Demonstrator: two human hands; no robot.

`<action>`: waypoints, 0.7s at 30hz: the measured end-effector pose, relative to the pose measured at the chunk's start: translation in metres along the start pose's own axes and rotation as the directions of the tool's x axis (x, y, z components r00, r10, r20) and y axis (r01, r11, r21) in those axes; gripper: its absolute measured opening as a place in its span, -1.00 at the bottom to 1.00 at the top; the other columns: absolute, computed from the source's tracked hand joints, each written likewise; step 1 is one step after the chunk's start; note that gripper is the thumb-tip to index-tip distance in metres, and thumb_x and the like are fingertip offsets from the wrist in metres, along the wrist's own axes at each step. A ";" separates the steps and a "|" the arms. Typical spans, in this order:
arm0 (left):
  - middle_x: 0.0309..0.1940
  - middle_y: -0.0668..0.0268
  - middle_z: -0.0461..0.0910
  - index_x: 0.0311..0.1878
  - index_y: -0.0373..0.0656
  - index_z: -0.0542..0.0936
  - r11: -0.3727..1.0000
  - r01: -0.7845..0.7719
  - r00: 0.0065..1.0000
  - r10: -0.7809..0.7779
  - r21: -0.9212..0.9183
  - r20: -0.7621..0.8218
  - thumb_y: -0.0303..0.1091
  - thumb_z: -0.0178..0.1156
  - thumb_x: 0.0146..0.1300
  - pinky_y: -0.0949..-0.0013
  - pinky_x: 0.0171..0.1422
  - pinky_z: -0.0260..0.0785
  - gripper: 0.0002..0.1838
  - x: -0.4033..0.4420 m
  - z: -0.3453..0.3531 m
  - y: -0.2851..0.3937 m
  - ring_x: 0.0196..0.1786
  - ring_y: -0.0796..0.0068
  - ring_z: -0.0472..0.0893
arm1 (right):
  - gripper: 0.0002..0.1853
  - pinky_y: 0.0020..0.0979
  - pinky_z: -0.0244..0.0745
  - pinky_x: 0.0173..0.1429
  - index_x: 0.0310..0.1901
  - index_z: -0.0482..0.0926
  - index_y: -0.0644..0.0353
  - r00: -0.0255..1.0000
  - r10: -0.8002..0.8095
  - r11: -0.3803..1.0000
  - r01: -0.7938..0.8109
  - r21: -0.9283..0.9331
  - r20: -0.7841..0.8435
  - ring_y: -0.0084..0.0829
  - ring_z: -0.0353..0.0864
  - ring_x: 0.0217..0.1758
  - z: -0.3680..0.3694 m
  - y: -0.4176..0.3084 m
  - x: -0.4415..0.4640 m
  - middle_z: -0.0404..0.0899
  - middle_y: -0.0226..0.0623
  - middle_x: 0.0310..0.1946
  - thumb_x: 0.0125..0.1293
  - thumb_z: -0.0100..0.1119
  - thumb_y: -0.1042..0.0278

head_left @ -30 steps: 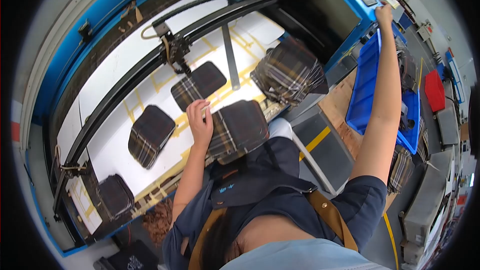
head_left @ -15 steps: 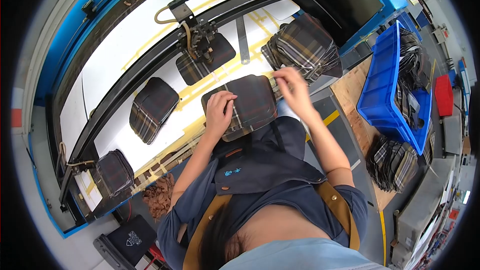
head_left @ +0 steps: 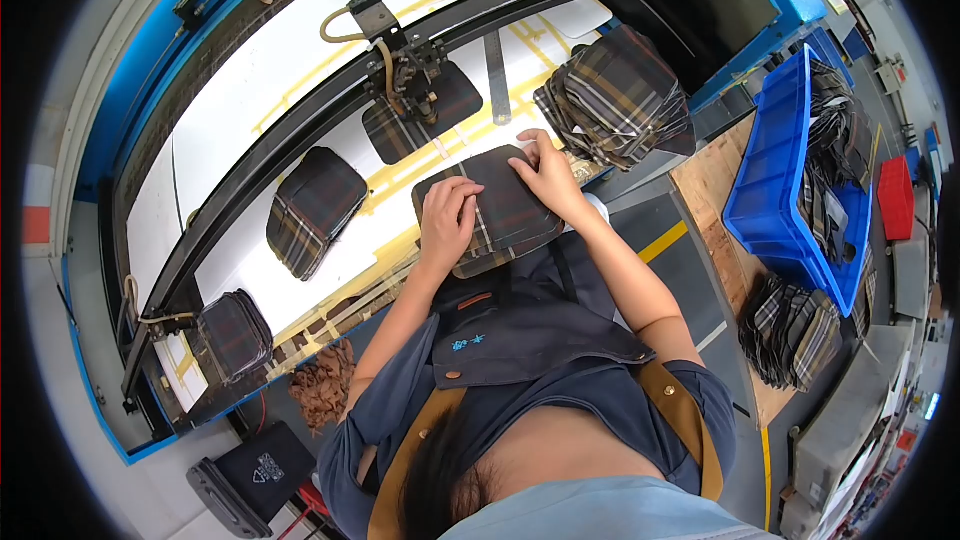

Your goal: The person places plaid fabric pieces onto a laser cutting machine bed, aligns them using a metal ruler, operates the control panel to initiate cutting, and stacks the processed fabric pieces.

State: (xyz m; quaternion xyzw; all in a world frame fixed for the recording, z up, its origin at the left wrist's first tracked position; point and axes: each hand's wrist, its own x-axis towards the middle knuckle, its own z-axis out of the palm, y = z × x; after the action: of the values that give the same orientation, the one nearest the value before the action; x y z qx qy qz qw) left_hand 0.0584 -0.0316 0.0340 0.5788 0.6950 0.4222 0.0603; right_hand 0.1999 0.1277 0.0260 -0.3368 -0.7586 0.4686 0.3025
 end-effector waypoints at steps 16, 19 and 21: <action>-0.39 0.23 0.56 -0.16 -0.21 0.65 0.993 0.102 0.994 -0.105 -0.066 -0.033 -0.51 0.15 0.34 0.22 -0.14 0.37 -0.90 0.007 -0.003 -0.006 -0.30 0.23 0.55 | -0.85 -0.15 0.53 -0.21 -0.19 0.63 0.22 0.986 -0.148 0.963 0.124 -0.241 -0.081 -0.03 0.68 -0.30 0.010 0.004 -0.003 0.68 -0.07 -0.40 0.32 0.27 0.32; -0.39 0.24 0.55 -0.17 -0.22 0.64 0.997 0.075 0.997 -0.076 -0.025 -0.023 -0.49 0.15 0.35 0.22 -0.14 0.37 -0.90 0.007 -0.003 -0.006 -0.32 0.24 0.54 | -0.85 -0.14 0.53 -0.20 -0.20 0.64 0.21 0.983 -0.154 0.955 0.123 -0.269 -0.095 -0.03 0.69 -0.30 0.011 0.004 -0.002 0.68 -0.07 -0.39 0.32 0.28 0.32; -0.39 0.23 0.56 -0.17 -0.22 0.64 0.996 0.088 0.996 -0.088 -0.027 -0.020 -0.49 0.14 0.36 0.21 -0.13 0.37 -0.90 0.007 -0.003 -0.006 -0.31 0.22 0.54 | -0.85 -0.14 0.53 -0.20 -0.21 0.64 0.21 0.981 -0.164 0.952 0.129 -0.276 -0.108 -0.03 0.69 -0.30 0.011 0.004 -0.002 0.68 -0.07 -0.39 0.31 0.29 0.32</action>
State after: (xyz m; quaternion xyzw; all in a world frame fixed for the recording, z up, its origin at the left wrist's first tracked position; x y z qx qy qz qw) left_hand 0.0503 -0.0271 0.0345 0.5423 0.7148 0.4344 0.0792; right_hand 0.1933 0.1212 0.0181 -0.3471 -0.8166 0.3151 0.3368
